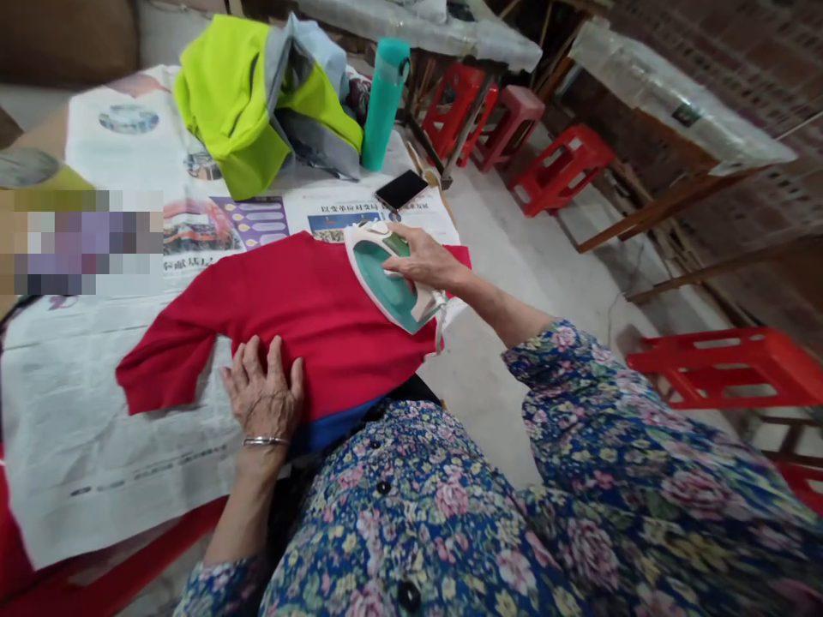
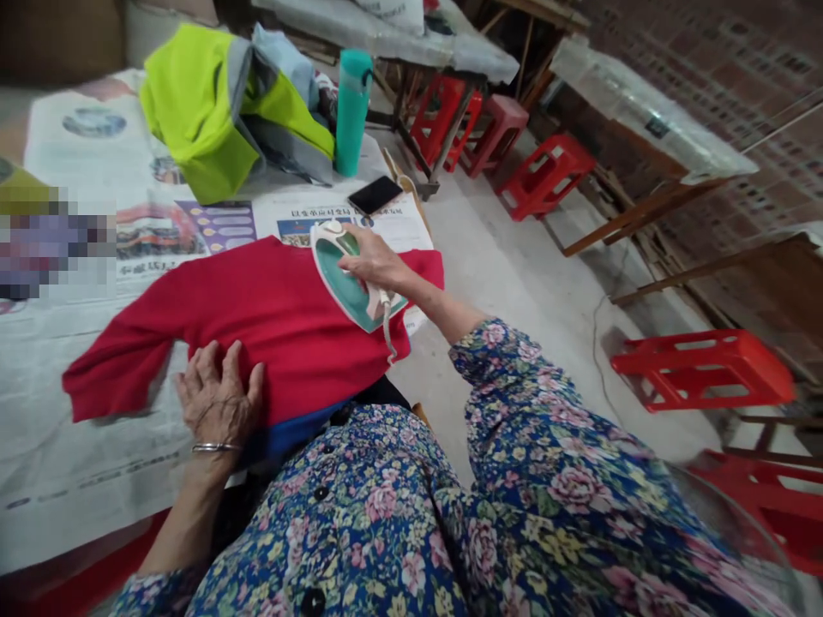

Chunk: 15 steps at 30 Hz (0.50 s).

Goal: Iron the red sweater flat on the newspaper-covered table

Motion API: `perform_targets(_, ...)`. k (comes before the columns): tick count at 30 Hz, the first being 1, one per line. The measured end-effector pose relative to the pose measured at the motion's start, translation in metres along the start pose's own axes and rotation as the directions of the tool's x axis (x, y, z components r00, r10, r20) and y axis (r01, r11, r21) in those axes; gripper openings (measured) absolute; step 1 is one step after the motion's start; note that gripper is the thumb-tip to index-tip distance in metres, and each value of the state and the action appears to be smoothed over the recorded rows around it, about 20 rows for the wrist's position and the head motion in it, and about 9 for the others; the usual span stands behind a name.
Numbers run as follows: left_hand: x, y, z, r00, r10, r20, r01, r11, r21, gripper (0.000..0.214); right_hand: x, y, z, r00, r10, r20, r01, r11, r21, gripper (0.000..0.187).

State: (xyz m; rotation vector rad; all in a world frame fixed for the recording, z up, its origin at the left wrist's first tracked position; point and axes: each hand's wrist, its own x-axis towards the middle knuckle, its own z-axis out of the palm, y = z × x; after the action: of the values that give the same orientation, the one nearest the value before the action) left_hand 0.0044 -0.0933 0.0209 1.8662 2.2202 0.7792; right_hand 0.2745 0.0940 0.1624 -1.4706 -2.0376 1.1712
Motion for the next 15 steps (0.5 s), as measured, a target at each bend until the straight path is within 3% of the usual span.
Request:
perform_targets(4,0.002,0.001,-0.001,1.000,0.021,-0.014,-0.022,0.999,-0.027,0.053,-0.049,0.000,0.006,0.999,-0.033,-0.017,0.032,0.998,-0.053,0.071)
perform_targets(8,0.003,-0.006,-0.003,0.998,0.061,-0.028,-0.062,0.997,-0.047,0.053,-0.086,-0.009,0.031,0.983,-0.184,0.016,0.185,0.979,-0.082,0.073)
perform_targets(11,0.014,-0.023,-0.012,0.998,0.057,-0.011,-0.058,0.998,-0.034,0.052,-0.101,-0.016,0.051,0.949,-0.249,0.191,0.272,0.957,-0.105,0.073)
perform_targets(15,0.058,-0.035,-0.039,0.993,-0.011,0.117,0.002,0.997,0.075,0.050,-0.108,-0.019,0.066,0.844,-0.262,0.468,0.374,0.913,-0.164,0.076)
